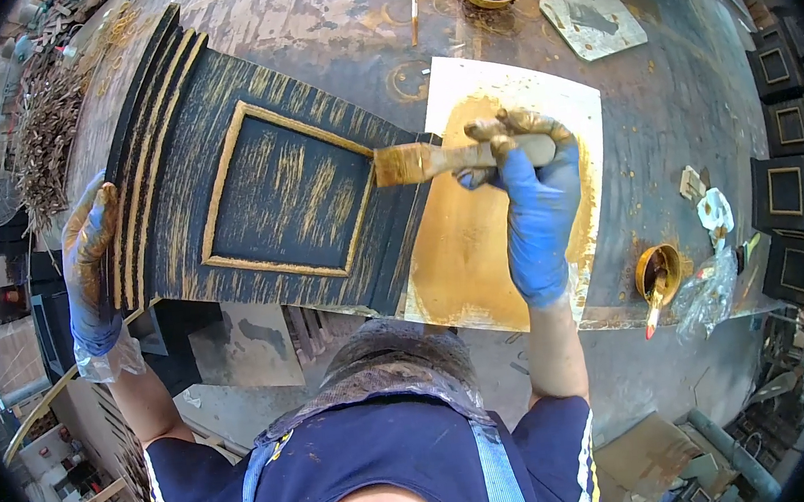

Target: Staining a decorative wooden furniture piece with gold paint using a brush to highlight texture.

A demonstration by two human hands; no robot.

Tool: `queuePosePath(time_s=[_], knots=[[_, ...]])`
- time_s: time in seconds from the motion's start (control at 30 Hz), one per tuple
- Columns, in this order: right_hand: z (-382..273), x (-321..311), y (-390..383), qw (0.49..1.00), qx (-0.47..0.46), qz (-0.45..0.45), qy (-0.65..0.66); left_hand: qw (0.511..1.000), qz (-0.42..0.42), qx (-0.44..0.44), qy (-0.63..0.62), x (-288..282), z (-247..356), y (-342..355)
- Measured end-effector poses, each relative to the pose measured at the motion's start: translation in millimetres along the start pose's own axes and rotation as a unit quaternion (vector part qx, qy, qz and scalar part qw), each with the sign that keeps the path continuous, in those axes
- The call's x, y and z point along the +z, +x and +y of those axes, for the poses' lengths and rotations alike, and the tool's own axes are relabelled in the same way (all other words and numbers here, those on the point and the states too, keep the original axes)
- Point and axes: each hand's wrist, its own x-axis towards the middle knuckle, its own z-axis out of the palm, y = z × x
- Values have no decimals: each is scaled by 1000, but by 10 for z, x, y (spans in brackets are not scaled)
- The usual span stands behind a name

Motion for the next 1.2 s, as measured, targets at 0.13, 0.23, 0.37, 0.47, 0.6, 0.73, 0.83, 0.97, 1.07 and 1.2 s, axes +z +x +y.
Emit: queuePosePath(time_s=[0.13, 0.23, 0.37, 0.47, 0.6, 0.73, 0.83, 0.97, 1.07, 1.2], knots=[[-3, -47, -209, 1000, -7, 9, -27, 999, 15, -21, 24, 136, 28, -66], [33, 11, -278, 999, -36, 12, -18, 998, 29, -18, 45, 231, 44, -100], [115, 120, -270, 998, -65, 18, -20, 998, 39, -25, 49, 301, 51, -118], [126, 123, -287, 998, -57, 1, -39, 997, 54, -30, 38, 316, 51, -114], [76, 59, -381, 994, -39, 10, -97, 998, 42, -27, 28, 302, 65, -111], [113, 85, -441, 996, -75, 19, -43, 999, 30, -18, 14, 280, 52, -109], [124, 93, -481, 991, -59, -6, -122, 998, 43, -21, 33, 232, 42, -101], [135, 106, -534, 993, -116, -25, -2, 1000, 12, -1, 20, 144, 34, -65], [156, 146, -578, 987, -94, -69, -113, 1000, -8, 17, 17, 95, 24, -54], [106, 163, -647, 994, -79, 2, -71, 998, -10, 31, 59, 51, 25, -60]])
